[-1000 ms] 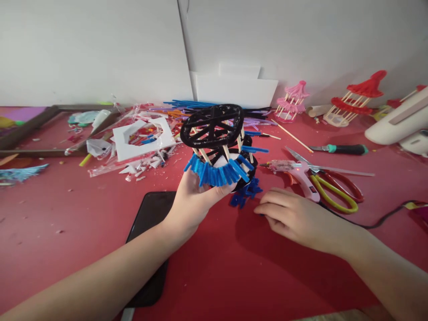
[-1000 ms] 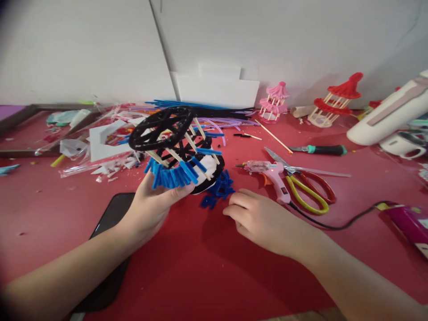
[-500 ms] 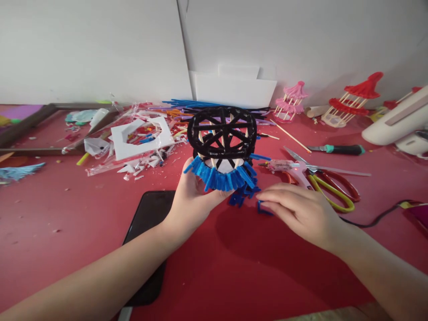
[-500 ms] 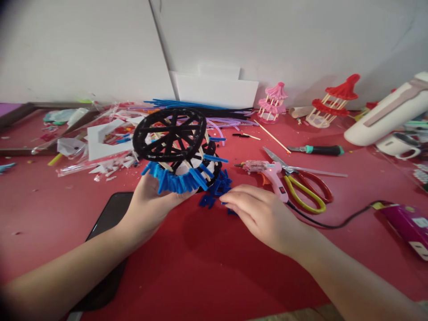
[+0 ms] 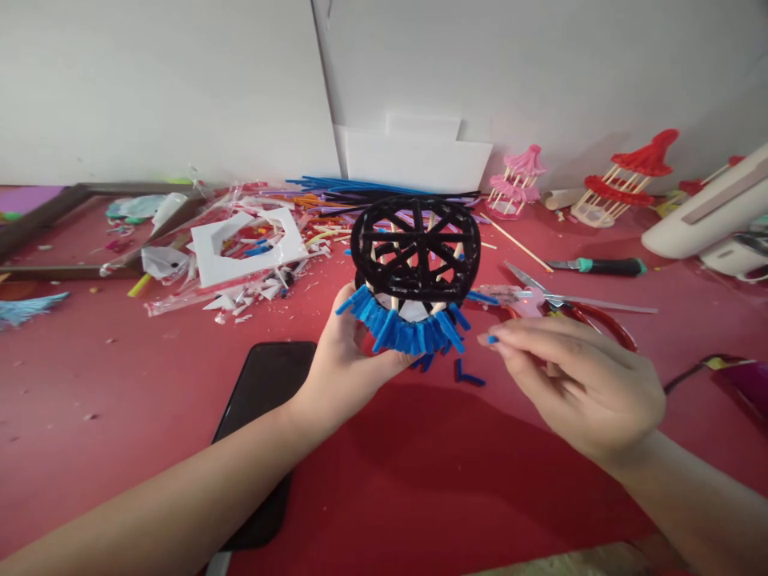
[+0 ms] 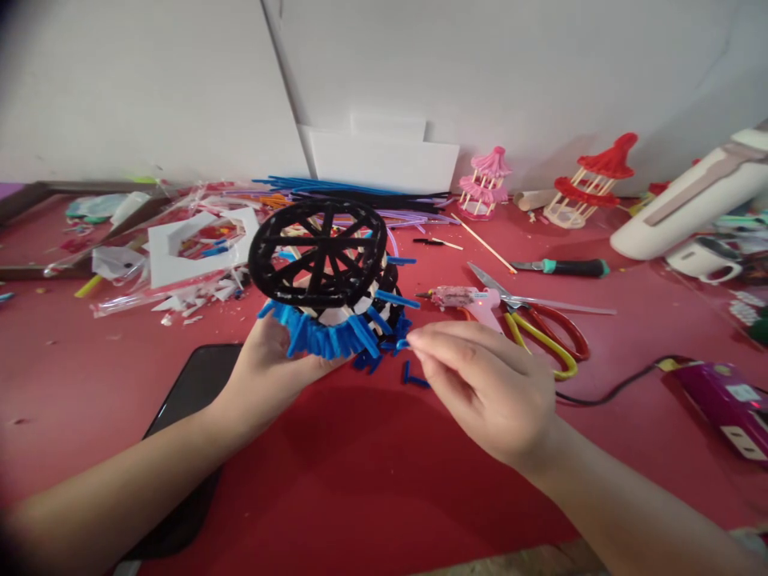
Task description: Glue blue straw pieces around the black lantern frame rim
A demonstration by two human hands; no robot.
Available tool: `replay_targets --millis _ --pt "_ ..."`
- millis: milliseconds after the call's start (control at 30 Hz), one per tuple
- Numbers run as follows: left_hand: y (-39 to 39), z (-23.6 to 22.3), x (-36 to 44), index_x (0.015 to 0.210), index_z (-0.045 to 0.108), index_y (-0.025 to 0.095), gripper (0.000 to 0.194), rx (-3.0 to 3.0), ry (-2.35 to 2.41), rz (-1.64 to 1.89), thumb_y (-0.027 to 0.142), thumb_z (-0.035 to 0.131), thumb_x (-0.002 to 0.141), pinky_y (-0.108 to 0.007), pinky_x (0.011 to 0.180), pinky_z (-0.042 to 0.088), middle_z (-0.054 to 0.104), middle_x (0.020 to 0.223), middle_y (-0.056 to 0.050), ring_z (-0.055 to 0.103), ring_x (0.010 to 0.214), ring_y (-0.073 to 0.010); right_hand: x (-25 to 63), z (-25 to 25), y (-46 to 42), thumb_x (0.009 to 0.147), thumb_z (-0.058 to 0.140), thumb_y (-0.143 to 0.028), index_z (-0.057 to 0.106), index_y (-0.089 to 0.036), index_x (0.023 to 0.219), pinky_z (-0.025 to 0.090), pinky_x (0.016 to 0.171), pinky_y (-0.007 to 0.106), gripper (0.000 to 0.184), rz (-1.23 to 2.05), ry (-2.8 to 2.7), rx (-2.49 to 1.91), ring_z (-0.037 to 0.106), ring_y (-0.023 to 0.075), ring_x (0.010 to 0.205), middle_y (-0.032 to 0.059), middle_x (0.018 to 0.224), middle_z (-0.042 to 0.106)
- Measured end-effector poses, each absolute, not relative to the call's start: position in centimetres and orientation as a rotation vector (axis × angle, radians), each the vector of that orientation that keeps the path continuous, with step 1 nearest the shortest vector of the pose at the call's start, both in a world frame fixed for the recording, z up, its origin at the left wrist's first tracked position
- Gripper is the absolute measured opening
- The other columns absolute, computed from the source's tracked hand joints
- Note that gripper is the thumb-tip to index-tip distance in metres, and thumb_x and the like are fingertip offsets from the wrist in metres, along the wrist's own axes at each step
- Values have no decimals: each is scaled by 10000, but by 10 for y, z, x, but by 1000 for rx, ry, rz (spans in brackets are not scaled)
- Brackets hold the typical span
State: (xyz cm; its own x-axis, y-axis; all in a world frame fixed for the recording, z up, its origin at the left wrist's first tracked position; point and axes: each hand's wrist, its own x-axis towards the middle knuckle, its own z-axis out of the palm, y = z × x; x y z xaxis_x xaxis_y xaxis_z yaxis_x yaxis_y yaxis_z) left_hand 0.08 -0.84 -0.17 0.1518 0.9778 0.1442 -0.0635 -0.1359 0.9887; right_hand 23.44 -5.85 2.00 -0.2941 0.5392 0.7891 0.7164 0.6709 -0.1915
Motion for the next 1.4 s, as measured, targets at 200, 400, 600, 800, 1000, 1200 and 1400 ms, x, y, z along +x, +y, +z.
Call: replay_targets --millis 200,400,600,800,1000,1200,1400 --pt "-8 -4 1 1109 624 248 634 1328 970 1225 222 968 577 -431 916 625 736 1084 -56 734 1007 -291 230 28 -62 884 710 -10 739 -178 1067 628 888 323 251 -332 -2045 -941 734 180 936 76 988 742" --pt "-9 -7 1 1210 619 267 689 1383 895 1214 152 911 596 -442 969 604 733 1196 -73 699 1151 -332 230 31 -62 860 731 4 707 -215 1209 620 829 361 412 -479 -2054 -1007 728 199 868 73 957 759" --pt "-9 -7 0 1281 596 263 717 1417 916 1165 151 876 630 -442 982 593 734 1186 -73 704 1138 -323 228 31 -61 805 769 23 709 -218 1170 585 766 387 441 -551 -2026 -1026 683 214 796 70 918 763" --pt "-10 -7 1 1314 559 267 762 1407 895 1168 151 871 628 -390 883 616 739 1198 -76 710 1133 -317 228 31 -60 775 810 1 754 -202 1101 542 761 402 389 -595 -2006 -1036 640 229 811 77 933 779" --pt "-10 -6 1 1282 586 256 740 1421 898 1180 150 889 614 -423 948 611 746 1206 -79 706 1161 -331 228 29 -63 796 802 -23 758 -233 1081 537 785 429 356 -590 -2042 -1068 630 254 844 72 949 791" --pt "-10 1 3 1143 622 251 661 1305 890 1154 195 970 585 -447 973 629 762 1223 -91 717 1193 -361 235 24 -62 782 844 -74 730 -288 1220 521 825 411 501 -660 -2025 -1077 633 241 898 58 994 723" --pt "-14 1 3 1147 620 254 640 1259 855 1124 233 980 618 -437 917 657 779 1190 -86 746 1159 -357 237 16 -53 823 821 -77 747 -348 1182 589 835 412 455 -647 -1866 -1137 631 253 988 54 1057 703"
